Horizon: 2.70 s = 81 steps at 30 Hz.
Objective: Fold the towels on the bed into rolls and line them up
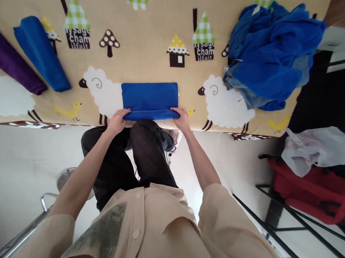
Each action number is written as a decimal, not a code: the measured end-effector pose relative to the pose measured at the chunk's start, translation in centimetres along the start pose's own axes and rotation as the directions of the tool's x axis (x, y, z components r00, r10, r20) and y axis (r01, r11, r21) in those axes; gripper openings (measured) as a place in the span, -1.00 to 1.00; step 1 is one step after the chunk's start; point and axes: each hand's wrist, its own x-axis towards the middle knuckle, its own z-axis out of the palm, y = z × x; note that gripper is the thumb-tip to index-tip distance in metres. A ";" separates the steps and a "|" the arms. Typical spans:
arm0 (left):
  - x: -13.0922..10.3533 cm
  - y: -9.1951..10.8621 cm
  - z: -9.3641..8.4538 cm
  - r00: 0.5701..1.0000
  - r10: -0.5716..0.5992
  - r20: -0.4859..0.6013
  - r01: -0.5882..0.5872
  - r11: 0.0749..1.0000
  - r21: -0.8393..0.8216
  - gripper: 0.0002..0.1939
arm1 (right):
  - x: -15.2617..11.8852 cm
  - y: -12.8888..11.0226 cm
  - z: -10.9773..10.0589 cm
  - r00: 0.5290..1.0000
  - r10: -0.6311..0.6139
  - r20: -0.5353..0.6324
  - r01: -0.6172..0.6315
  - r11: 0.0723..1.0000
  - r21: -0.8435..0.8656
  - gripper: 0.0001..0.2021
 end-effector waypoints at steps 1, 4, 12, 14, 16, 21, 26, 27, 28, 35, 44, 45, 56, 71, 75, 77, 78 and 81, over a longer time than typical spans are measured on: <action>0.3 -0.1 -0.1 0.999 -0.023 -0.026 0.023 0.999 -0.026 -0.37 | 0.4 0.2 0.1 0.999 0.025 -0.031 -0.023 0.999 0.045 -0.46; 1.2 -0.2 -0.5 0.985 -0.142 -0.095 0.134 0.988 -0.080 -0.53 | 1.4 1.0 0.4 0.986 0.137 -0.099 -0.120 0.979 0.164 -0.66; 1.8 -0.8 -0.2 0.905 -0.398 -0.149 0.381 0.916 -0.128 -0.62 | 2.0 2.7 1.1 0.939 0.288 -0.187 -0.229 0.931 0.283 -0.54; 1.8 -1.1 0.1 0.903 -0.401 -0.154 0.382 0.913 -0.142 -0.59 | 2.0 2.7 1.1 0.938 0.284 -0.197 -0.226 0.935 0.272 -0.50; 1.7 -1.0 0.2 0.904 -0.395 -0.161 0.374 0.916 -0.148 -0.58 | 2.0 2.6 1.1 0.942 0.277 -0.189 -0.225 0.940 0.257 -0.48; 0.3 0.9 -0.7 0.925 -0.238 -0.296 0.251 0.968 0.007 -0.48 | 0.7 1.1 0.4 0.941 0.171 -0.291 -0.160 0.985 0.062 -0.48; -0.7 3.2 -0.4 0.987 0.151 -0.058 -0.138 0.974 0.180 -0.51 | -0.9 -1.5 -0.1 0.997 -0.066 -0.032 0.058 0.980 -0.191 -0.56; -0.6 3.4 -0.1 0.980 0.197 0.002 -0.194 0.965 0.176 -0.48 | -0.8 -1.9 0.0 0.994 -0.100 0.052 0.108 0.974 -0.198 -0.56; -0.3 3.5 0.2 0.975 0.218 0.032 -0.220 0.960 0.175 -0.44 | -0.6 -2.2 0.1 0.987 -0.123 0.107 0.142 0.969 -0.201 -0.55; 3.0 2.6 1.5 0.988 0.154 0.000 -0.151 0.972 0.182 -0.27 | 4.3 -1.8 0.8 0.981 -0.152 0.123 0.180 0.949 -0.260 -0.41; 1.2 1.3 -0.5 0.979 0.176 0.100 -0.185 0.979 0.088 -0.35 | 2.8 -0.5 -2.3 0.949 -0.144 0.280 0.208 0.955 -0.210 -0.43; 0.7 1.2 -0.7 0.981 0.166 0.100 -0.174 0.982 0.070 -0.35 | 2.4 -0.3 -2.3 0.951 -0.138 0.276 0.196 0.961 -0.193 -0.45; 2.4 -0.1 -1.6 0.906 -0.406 -0.121 0.356 0.883 -0.305 -0.53 | 4.1 1.8 -0.3 0.967 0.254 -0.034 -0.235 0.931 0.279 -0.45; -0.4 3.1 0.8 0.605 -0.683 0.408 0.600 0.055 -0.798 -0.74 | 9.2 -2.8 -4.3 0.947 0.034 0.318 0.059 0.959 -0.278 -0.31; 0.7 3.9 1.3 0.646 -0.608 0.461 0.378 -0.270 -0.886 -0.65 | 12.8 -4.4 -4.1 0.827 0.072 0.558 0.177 0.908 -0.380 -0.28; 1.8 3.8 1.3 0.632 -0.634 0.445 0.279 -0.350 -0.894 -0.64 | 14.1 -5.1 -3.6 0.783 0.115 0.611 0.209 0.877 -0.432 -0.26; 2.2 3.8 1.3 0.628 -0.652 0.426 0.233 -0.364 -0.902 -0.66 | 14.5 -5.4 -3.3 0.761 0.141 0.633 0.220 0.862 -0.457 -0.25; 3.2 3.4 1.2 0.606 -0.732 0.310 0.095 -0.321 -0.942 -0.72 | 15.0 -6.5 -2.7 0.698 0.229 0.678 0.241 0.817 -0.523 -0.28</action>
